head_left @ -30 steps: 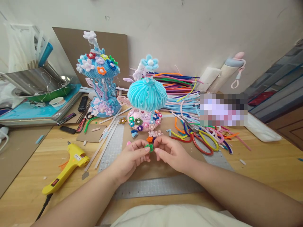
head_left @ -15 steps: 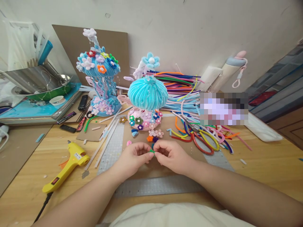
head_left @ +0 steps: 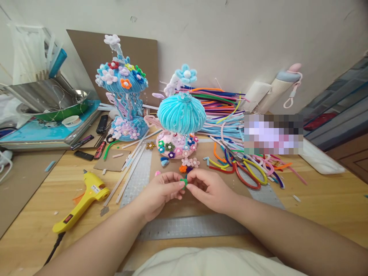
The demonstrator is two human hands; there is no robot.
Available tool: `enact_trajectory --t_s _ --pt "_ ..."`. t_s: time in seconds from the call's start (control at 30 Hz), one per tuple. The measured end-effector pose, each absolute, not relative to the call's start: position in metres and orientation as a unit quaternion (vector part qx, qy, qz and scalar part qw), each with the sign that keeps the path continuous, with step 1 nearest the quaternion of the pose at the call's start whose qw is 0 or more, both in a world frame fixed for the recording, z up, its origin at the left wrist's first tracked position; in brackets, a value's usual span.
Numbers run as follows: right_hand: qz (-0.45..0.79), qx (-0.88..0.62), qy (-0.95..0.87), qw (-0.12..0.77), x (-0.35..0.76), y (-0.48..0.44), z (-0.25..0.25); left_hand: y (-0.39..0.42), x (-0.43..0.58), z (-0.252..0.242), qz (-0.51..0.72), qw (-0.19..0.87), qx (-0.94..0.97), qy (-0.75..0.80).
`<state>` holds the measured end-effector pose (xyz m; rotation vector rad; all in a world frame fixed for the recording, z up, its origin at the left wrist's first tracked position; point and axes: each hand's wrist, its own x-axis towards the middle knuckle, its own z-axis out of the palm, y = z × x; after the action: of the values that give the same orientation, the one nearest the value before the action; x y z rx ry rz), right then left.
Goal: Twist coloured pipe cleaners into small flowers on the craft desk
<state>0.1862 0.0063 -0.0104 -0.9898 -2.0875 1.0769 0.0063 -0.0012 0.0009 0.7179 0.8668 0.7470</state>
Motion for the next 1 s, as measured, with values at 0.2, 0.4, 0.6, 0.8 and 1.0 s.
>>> enact_trajectory --t_s 0.2,0.4,0.6,0.8,1.0 --pt "0.272 -0.347 -0.853 0.281 0.1890 0.0067 -0.0092 -0.0015 0.0076 -0.0036 0.344 0.779 0.312 0.422" --pt "0.156 -0.281 -0.918 0.233 0.1917 0.0063 -0.0053 -0.0014 0.0076 -0.0056 0.353 0.792 0.258 0.426" --pt "0.177 -0.317 -0.896 0.257 0.1905 0.0051 -0.0078 -0.0016 0.0098 -0.0047 0.357 0.790 0.242 0.436" --pt "0.168 -0.348 -0.893 0.230 0.1882 0.0031 -0.0100 -0.0027 0.0126 -0.0061 0.362 0.766 0.243 0.472" --pt "0.139 -0.309 -0.914 0.223 0.1911 0.0043 -0.0087 -0.0041 0.0127 -0.0053 0.379 0.774 0.230 0.452"
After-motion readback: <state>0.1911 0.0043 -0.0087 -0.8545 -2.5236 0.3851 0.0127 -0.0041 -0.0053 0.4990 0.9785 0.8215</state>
